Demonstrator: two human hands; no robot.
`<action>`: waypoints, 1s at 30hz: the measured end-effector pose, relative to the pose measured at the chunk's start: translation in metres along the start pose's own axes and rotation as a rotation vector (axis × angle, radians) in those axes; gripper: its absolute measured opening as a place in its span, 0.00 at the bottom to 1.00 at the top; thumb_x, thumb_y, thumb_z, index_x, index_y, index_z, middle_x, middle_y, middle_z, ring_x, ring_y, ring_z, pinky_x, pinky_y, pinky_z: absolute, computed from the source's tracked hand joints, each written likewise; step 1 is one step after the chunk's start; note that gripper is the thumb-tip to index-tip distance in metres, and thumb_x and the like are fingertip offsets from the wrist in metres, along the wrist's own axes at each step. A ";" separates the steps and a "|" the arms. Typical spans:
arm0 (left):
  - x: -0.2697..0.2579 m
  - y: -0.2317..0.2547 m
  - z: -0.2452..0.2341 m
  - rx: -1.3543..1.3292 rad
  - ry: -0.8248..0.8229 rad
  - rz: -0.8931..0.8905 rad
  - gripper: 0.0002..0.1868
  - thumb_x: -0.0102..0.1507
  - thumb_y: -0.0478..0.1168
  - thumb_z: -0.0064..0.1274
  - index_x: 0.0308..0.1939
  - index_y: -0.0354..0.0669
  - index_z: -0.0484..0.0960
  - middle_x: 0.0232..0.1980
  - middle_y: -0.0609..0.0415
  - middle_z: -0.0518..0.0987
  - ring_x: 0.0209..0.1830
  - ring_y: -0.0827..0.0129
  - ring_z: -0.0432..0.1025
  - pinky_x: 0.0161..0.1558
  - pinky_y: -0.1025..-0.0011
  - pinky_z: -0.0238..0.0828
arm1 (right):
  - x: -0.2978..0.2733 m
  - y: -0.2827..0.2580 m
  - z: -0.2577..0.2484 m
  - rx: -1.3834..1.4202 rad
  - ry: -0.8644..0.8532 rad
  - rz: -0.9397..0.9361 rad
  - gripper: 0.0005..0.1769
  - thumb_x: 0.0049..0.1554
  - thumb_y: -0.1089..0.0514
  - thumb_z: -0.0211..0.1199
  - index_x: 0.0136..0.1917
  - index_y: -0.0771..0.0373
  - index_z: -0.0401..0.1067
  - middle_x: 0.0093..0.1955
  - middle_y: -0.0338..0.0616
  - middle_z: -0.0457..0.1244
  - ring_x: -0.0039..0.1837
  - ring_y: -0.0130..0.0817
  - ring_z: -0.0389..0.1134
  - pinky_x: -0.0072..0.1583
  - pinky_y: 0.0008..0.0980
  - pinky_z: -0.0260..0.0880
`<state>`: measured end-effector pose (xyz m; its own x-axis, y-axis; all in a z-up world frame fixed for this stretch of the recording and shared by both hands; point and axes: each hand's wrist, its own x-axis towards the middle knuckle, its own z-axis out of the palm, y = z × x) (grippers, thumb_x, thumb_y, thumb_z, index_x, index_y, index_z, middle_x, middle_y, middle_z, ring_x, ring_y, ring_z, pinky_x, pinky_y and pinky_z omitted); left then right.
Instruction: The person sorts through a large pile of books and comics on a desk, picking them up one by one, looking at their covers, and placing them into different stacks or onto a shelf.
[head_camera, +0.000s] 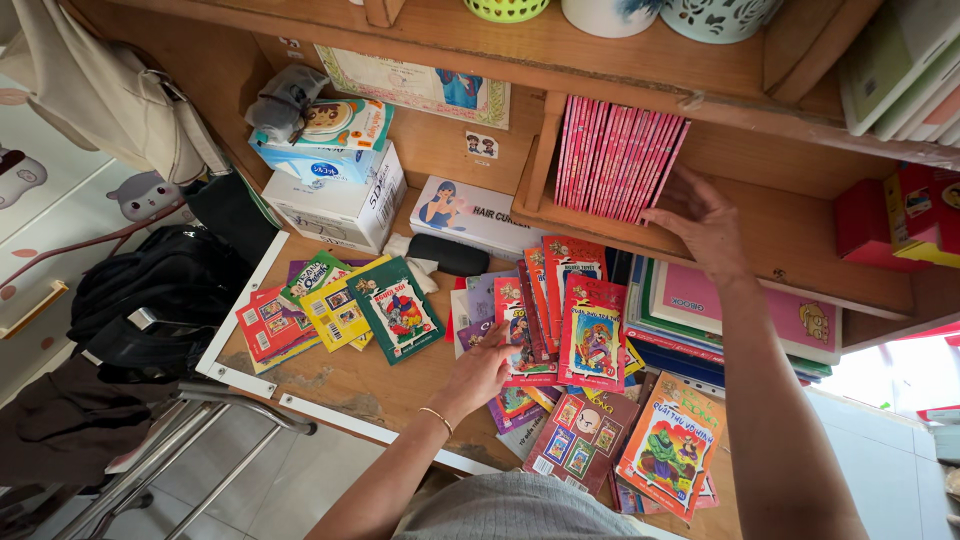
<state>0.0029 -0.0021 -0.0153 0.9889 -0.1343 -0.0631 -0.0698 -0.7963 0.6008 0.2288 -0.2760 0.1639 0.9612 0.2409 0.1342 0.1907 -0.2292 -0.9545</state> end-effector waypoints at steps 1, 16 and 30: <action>0.000 -0.001 0.001 0.000 0.000 -0.001 0.18 0.63 0.34 0.51 0.57 0.44 0.81 0.80 0.45 0.58 0.79 0.61 0.54 0.69 0.65 0.63 | -0.001 0.000 0.000 0.000 -0.001 0.000 0.45 0.48 0.57 0.74 0.77 0.53 0.62 0.70 0.41 0.66 0.71 0.34 0.67 0.70 0.36 0.65; -0.004 -0.002 0.001 0.016 0.052 0.062 0.20 0.62 0.33 0.53 0.59 0.43 0.81 0.78 0.43 0.60 0.77 0.55 0.58 0.69 0.61 0.63 | 0.006 0.039 -0.003 -0.140 0.029 -0.252 0.53 0.50 0.50 0.81 0.79 0.67 0.59 0.76 0.51 0.61 0.77 0.39 0.60 0.77 0.39 0.58; -0.024 0.011 -0.024 -0.135 0.100 0.121 0.23 0.64 0.34 0.54 0.64 0.47 0.80 0.81 0.56 0.59 0.68 0.61 0.72 0.57 0.66 0.75 | -0.187 0.126 -0.028 -0.517 0.411 -0.218 0.08 0.75 0.57 0.65 0.57 0.65 0.75 0.49 0.45 0.69 0.47 0.31 0.69 0.47 0.34 0.66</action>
<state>-0.0185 0.0065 0.0118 0.9829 -0.1596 0.0914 -0.1773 -0.6909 0.7009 0.0790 -0.3761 0.0265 0.8682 -0.0211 0.4957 0.3602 -0.6603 -0.6590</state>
